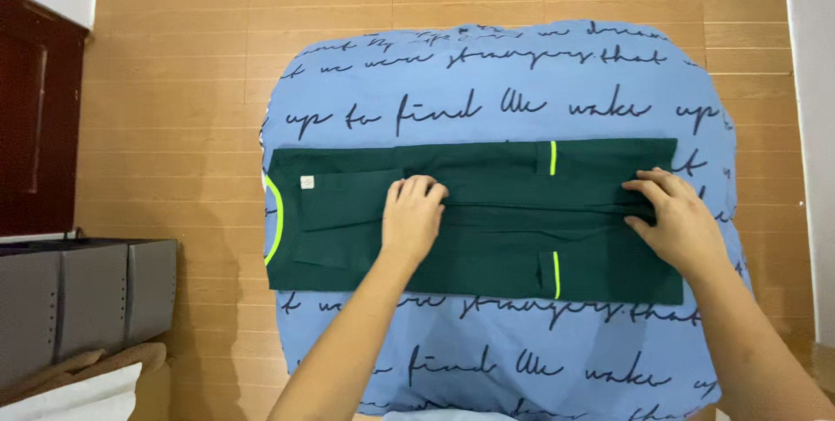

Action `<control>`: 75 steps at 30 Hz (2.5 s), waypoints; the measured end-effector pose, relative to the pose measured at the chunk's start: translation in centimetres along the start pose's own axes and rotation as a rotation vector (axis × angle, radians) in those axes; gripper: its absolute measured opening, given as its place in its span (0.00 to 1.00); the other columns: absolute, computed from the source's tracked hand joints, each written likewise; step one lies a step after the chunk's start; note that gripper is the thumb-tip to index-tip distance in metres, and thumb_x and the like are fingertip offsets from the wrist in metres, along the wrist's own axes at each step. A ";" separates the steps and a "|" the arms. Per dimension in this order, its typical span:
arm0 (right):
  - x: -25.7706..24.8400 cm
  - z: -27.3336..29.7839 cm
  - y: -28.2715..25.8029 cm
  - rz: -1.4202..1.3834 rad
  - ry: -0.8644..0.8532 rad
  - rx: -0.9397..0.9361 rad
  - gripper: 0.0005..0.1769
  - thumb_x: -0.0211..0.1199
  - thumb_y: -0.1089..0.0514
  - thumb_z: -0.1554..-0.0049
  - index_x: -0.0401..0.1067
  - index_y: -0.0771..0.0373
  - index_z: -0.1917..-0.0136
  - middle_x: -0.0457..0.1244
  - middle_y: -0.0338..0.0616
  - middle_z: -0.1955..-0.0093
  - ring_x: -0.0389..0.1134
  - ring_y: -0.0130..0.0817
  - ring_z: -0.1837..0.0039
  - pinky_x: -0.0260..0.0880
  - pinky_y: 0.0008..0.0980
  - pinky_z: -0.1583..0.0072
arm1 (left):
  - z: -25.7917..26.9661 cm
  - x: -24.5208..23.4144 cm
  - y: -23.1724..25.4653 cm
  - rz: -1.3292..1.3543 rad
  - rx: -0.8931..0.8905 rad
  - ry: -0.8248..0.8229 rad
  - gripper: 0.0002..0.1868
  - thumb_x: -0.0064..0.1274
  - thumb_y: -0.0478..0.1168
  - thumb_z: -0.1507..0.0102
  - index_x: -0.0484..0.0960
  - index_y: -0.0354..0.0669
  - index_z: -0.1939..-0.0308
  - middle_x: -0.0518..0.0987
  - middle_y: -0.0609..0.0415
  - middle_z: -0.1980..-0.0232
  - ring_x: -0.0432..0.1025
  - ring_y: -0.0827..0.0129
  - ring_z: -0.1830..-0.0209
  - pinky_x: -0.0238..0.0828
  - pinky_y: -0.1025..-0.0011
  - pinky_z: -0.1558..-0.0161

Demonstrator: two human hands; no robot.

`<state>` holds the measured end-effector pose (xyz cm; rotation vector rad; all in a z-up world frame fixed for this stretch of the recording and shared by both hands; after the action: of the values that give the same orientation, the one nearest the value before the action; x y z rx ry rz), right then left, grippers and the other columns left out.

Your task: The person picks up a green shirt from a pile of clothes, spreads it out on a blue ottoman to fold it by hand, and then places the folded shirt inside an open suitcase.

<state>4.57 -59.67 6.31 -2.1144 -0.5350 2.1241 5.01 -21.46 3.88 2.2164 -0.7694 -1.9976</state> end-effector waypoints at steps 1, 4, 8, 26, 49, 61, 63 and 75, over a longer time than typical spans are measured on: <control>0.1 0.1 0.3 0.000 0.009 -0.016 0.27 0.71 0.62 0.57 0.76 0.57 0.41 0.64 0.45 0.31 0.62 0.48 0.28 0.64 0.43 0.31 | -0.1 -0.1 -0.2 0.034 0.011 0.005 0.14 0.62 0.37 0.44 0.80 0.47 0.55 0.76 0.53 0.49 0.69 0.58 0.41 0.60 0.54 0.38; 0.5 0.0 1.2 0.015 0.034 -0.034 0.20 0.69 0.66 0.54 0.76 0.59 0.47 0.66 0.43 0.34 0.63 0.45 0.28 0.65 0.41 0.30 | -0.4 -0.6 -0.5 0.109 0.028 0.026 0.09 0.61 0.36 0.43 0.81 0.46 0.60 0.77 0.54 0.53 0.71 0.57 0.46 0.64 0.57 0.42; -0.3 0.4 1.9 -0.024 0.127 -0.057 0.12 0.67 0.68 0.52 0.76 0.60 0.53 0.68 0.41 0.38 0.65 0.43 0.30 0.67 0.41 0.31 | -0.8 -1.5 0.0 0.175 -0.065 -0.002 0.04 0.60 0.35 0.41 0.81 0.45 0.63 0.78 0.54 0.56 0.71 0.55 0.51 0.66 0.58 0.46; 4.0 -2.9 -8.4 -0.208 0.069 -0.100 0.29 0.63 0.49 0.45 0.68 0.53 0.30 0.58 0.44 0.26 0.52 0.41 0.20 0.45 0.56 0.24 | -3.5 1.5 5.1 0.085 -0.099 0.043 0.24 0.57 0.44 0.38 0.77 0.52 0.37 0.71 0.46 0.32 0.62 0.51 0.28 0.56 0.53 0.31; 0.3 3.2 7.6 -0.298 -0.026 0.170 0.22 0.67 0.61 0.59 0.77 0.55 0.49 0.64 0.47 0.47 0.62 0.48 0.39 0.65 0.44 0.37 | -4.4 5.1 6.5 -0.052 -0.236 -0.193 0.44 0.58 0.55 0.40 0.57 0.60 0.22 0.47 0.40 0.18 0.40 0.49 0.17 0.34 0.42 0.25; 2.4 2.6 9.6 -0.395 -0.010 0.308 0.11 0.74 0.47 0.50 0.82 0.52 0.55 0.64 0.40 0.48 0.63 0.42 0.42 0.66 0.40 0.41 | -3.2 6.8 9.9 -0.013 -0.126 -0.220 0.35 0.49 0.56 0.33 0.58 0.68 0.22 0.48 0.44 0.17 0.42 0.50 0.17 0.36 0.43 0.25; 2.5 2.5 9.8 -0.346 0.021 0.206 0.12 0.78 0.49 0.55 0.82 0.54 0.60 0.63 0.43 0.46 0.61 0.44 0.39 0.64 0.41 0.39 | -3.1 7.3 9.7 -0.046 -0.127 -0.226 0.34 0.45 0.57 0.31 0.56 0.69 0.21 0.47 0.45 0.17 0.41 0.51 0.17 0.36 0.44 0.25; 3.9 2.0 7.6 -0.087 0.113 0.333 0.39 0.78 0.35 0.52 0.71 0.66 0.41 0.62 0.54 0.45 0.59 0.53 0.39 0.63 0.48 0.39 | -3.0 8.0 9.7 -0.114 -0.147 -0.267 0.35 0.42 0.59 0.32 0.52 0.72 0.21 0.44 0.48 0.16 0.39 0.54 0.17 0.34 0.47 0.24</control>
<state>3.77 -65.94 0.18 -1.9701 -0.2355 1.8798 5.01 -33.96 0.57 1.9805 -0.5058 -2.3531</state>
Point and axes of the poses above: each hand's wrist, its own z-axis away from the middle knuckle, its own x-axis out of the palm, y = z × x, the point moved 2 cm from there along -z, towards the middle knuckle
